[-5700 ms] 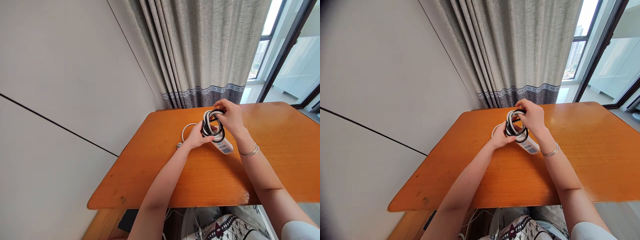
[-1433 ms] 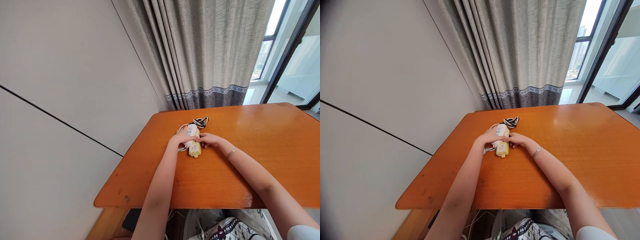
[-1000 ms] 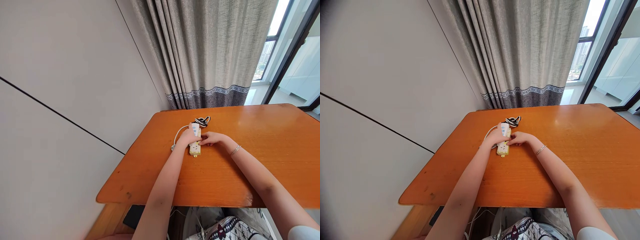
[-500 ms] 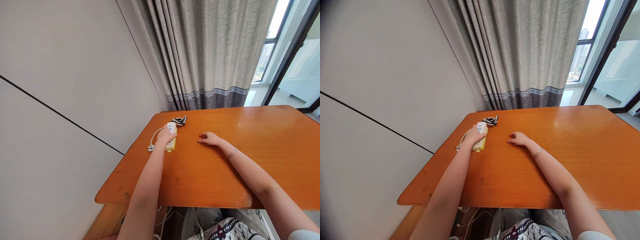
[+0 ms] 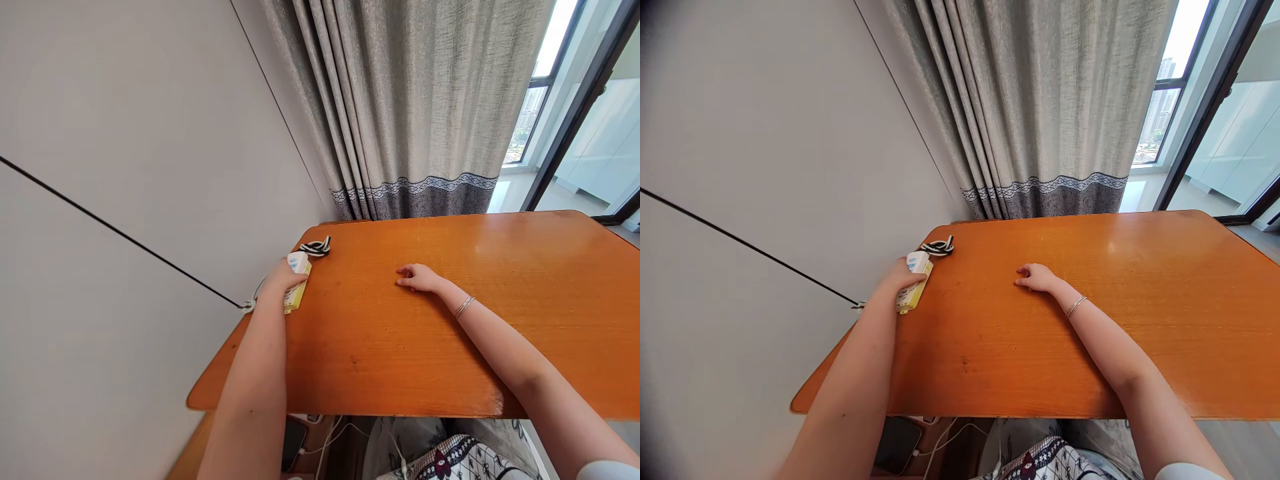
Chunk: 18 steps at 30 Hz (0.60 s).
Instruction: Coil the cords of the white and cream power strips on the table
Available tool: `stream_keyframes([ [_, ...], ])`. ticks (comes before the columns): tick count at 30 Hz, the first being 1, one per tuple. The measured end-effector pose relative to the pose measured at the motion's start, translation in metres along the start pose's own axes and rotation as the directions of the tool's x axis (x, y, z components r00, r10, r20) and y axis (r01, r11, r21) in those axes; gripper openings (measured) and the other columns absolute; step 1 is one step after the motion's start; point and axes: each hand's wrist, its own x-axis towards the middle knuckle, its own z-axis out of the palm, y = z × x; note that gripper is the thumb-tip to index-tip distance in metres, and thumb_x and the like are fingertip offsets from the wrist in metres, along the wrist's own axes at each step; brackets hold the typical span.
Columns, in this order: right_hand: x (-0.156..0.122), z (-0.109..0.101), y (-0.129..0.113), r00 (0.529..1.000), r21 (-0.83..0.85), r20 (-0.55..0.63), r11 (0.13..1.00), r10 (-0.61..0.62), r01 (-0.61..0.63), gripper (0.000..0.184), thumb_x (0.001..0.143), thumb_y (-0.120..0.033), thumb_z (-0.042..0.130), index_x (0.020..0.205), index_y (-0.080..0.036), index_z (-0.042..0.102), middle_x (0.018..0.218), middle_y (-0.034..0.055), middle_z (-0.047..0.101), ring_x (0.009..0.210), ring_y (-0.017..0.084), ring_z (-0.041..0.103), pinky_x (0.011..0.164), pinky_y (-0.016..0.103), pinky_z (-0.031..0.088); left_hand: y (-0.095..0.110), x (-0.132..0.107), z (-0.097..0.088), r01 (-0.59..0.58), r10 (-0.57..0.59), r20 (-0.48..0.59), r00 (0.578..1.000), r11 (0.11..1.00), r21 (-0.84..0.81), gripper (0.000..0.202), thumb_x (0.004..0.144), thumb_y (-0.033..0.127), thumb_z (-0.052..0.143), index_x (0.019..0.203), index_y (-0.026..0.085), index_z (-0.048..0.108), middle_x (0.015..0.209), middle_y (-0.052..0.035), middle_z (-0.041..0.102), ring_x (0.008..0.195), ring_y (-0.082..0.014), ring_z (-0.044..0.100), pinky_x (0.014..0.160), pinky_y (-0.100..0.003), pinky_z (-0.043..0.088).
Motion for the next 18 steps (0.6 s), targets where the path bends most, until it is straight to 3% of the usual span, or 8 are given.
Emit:
stream_keyframes([
  [3,0.001,0.0,0.002,1.0,0.023,0.006,1.0,-0.002,0.002,0.046,0.09,-0.031,0.067,0.132,-0.012,0.062,0.074,0.0017,0.067,0.062,0.012,0.06,0.067,0.025,0.047,0.022,-0.015,-0.003,0.003,0.011,-0.087,0.996,0.988,0.152,0.089,0.069,0.027,0.078,0.146,0.014,0.035,0.142,-0.0285,0.053,0.129,-0.0436,0.054,0.101,-0.056,0.047],
  [6,0.003,0.001,0.005,1.0,0.055,0.016,0.998,0.0,-0.001,0.045,0.092,-0.031,0.066,0.132,-0.011,0.061,0.076,0.0021,0.067,0.058,0.01,0.058,0.063,0.023,0.046,0.06,-0.037,0.0,-0.127,0.184,-0.212,0.96,0.958,0.255,0.098,0.072,0.03,0.077,0.152,0.008,0.023,0.158,-0.0319,0.028,0.148,-0.0461,0.026,0.114,-0.064,0.028],
  [8,0.005,0.002,0.007,1.0,0.072,0.02,0.997,0.0,-0.002,0.044,0.093,-0.03,0.064,0.132,-0.01,0.061,0.074,0.0017,0.066,0.056,0.009,0.057,0.061,0.022,0.046,0.091,-0.054,0.009,-0.228,0.273,-0.212,0.938,0.95,0.213,0.097,0.077,0.034,0.073,0.154,0.008,0.02,0.161,-0.0306,0.021,0.15,-0.0435,0.023,0.117,-0.06,0.026],
  [11,0.004,0.003,0.008,1.0,0.081,0.017,0.997,-0.013,0.012,0.043,0.093,-0.029,0.063,0.131,-0.009,0.06,0.072,0.0009,0.065,0.056,0.009,0.057,0.061,0.022,0.045,0.136,-0.081,0.036,-0.439,0.449,-0.167,0.878,0.893,0.097,0.083,0.085,0.037,0.062,0.155,0.012,0.024,0.162,-0.0226,0.027,0.15,-0.0331,0.03,0.121,-0.049,0.026],
  [13,0.001,0.004,0.008,0.999,0.071,0.006,0.997,-0.032,0.031,0.041,0.092,-0.029,0.063,0.128,-0.01,0.062,0.072,0.0,0.064,0.058,0.01,0.057,0.062,0.022,0.045,0.158,-0.1,0.061,-0.567,0.566,-0.151,0.81,0.823,0.04,0.072,0.089,0.033,0.055,0.154,0.014,0.029,0.161,-0.0172,0.033,0.149,-0.0288,0.032,0.124,-0.047,0.022],
  [16,-0.009,0.005,0.008,0.997,0.028,-0.031,0.997,-0.07,0.071,0.028,0.089,-0.026,0.064,0.112,-0.012,0.069,0.073,-0.0002,0.064,0.063,0.011,0.057,0.066,0.024,0.043,0.174,-0.125,0.094,-0.726,0.72,-0.134,0.681,0.688,0.0,0.054,0.093,0.023,0.045,0.147,0.013,0.043,0.155,-0.014,0.044,0.145,-0.0241,0.04,0.124,-0.041,0.021],
  [18,-0.021,0.004,0.011,0.994,-0.003,-0.055,0.996,-0.094,0.094,0.021,0.087,-0.025,0.065,0.102,-0.013,0.071,0.077,0.0008,0.065,0.068,0.012,0.056,0.068,0.025,0.042,0.175,-0.135,0.107,-0.787,0.784,-0.066,0.617,0.616,-0.04,0.049,0.095,0.018,0.038,0.143,0.013,0.048,0.15,-0.0135,0.051,0.138,-0.0222,0.049,0.12,-0.038,0.032],
])
